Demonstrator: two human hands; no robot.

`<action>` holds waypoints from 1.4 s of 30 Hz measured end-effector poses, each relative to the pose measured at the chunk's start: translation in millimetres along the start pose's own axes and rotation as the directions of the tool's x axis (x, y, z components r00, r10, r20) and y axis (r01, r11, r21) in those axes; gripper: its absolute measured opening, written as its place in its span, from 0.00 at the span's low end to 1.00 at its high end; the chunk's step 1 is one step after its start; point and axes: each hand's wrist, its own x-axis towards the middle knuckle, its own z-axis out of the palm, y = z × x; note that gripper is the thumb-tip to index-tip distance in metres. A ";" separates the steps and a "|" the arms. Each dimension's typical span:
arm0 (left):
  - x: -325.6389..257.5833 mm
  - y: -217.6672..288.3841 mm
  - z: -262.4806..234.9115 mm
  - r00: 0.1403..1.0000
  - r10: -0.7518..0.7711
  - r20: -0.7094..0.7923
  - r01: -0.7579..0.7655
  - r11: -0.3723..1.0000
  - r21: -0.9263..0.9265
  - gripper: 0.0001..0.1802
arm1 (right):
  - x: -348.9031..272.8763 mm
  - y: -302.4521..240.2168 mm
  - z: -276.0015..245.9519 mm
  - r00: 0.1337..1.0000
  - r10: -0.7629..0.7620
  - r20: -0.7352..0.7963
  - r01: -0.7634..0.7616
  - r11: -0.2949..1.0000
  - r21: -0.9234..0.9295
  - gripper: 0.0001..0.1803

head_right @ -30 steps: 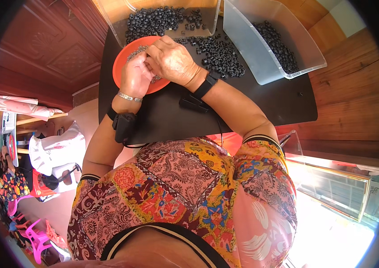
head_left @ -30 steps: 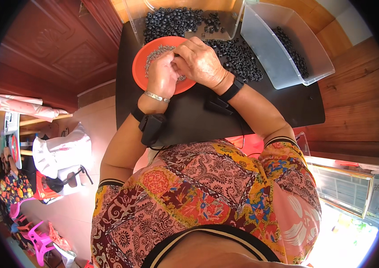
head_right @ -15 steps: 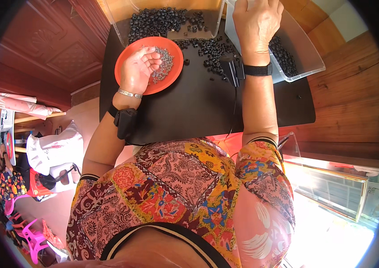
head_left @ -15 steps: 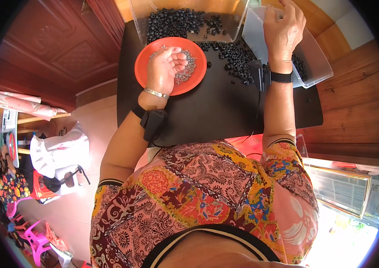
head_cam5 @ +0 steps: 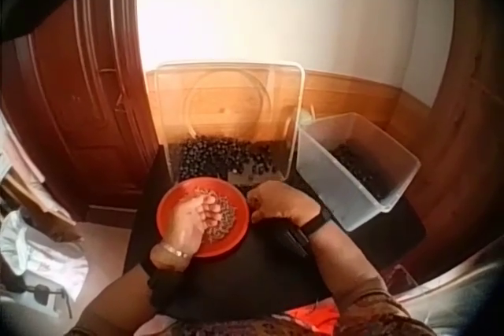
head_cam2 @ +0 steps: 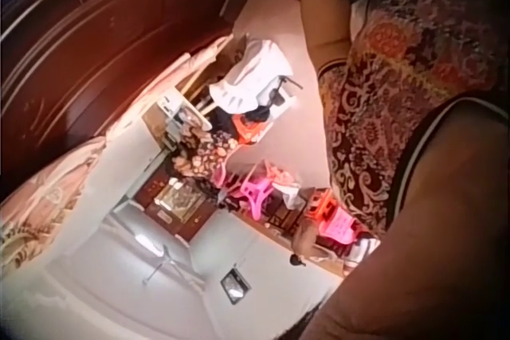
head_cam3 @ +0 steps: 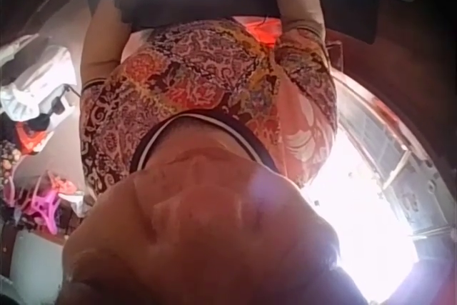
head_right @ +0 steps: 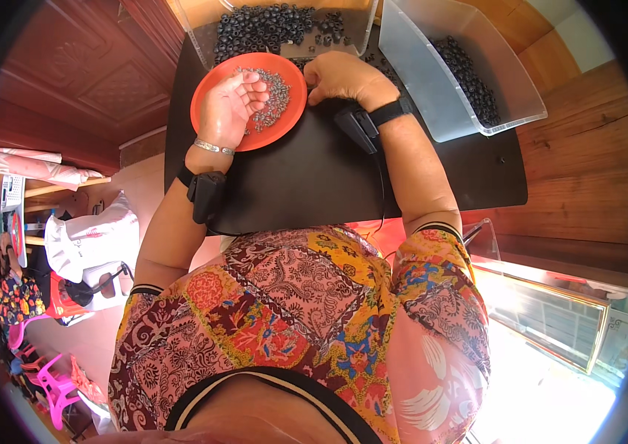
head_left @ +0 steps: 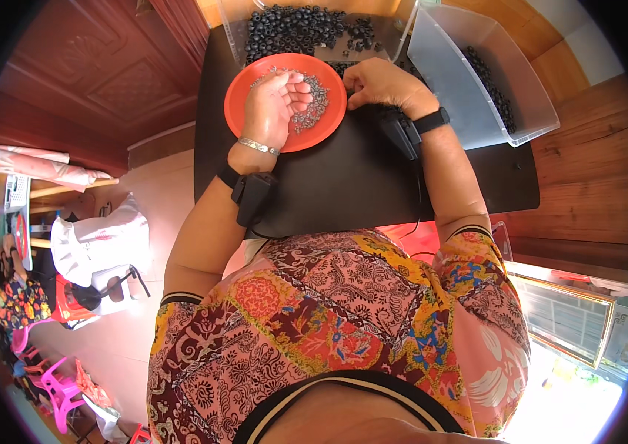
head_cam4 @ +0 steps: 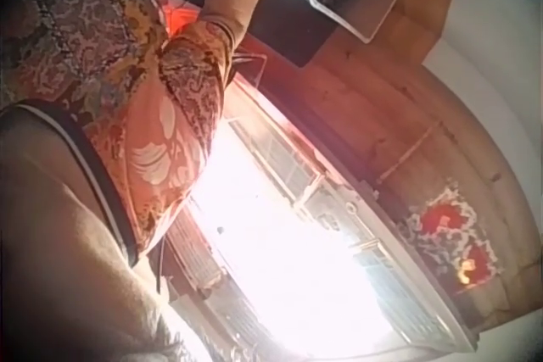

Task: Assembling small silver metal rings into larger black beads.

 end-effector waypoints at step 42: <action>0.0 -1.1 2.8 0.959 0.039 0.280 -0.018 0.997 -0.078 0.13 | 4.2 -56.8 18.3 0.744 -0.287 -0.603 0.466 0.870 0.161 0.16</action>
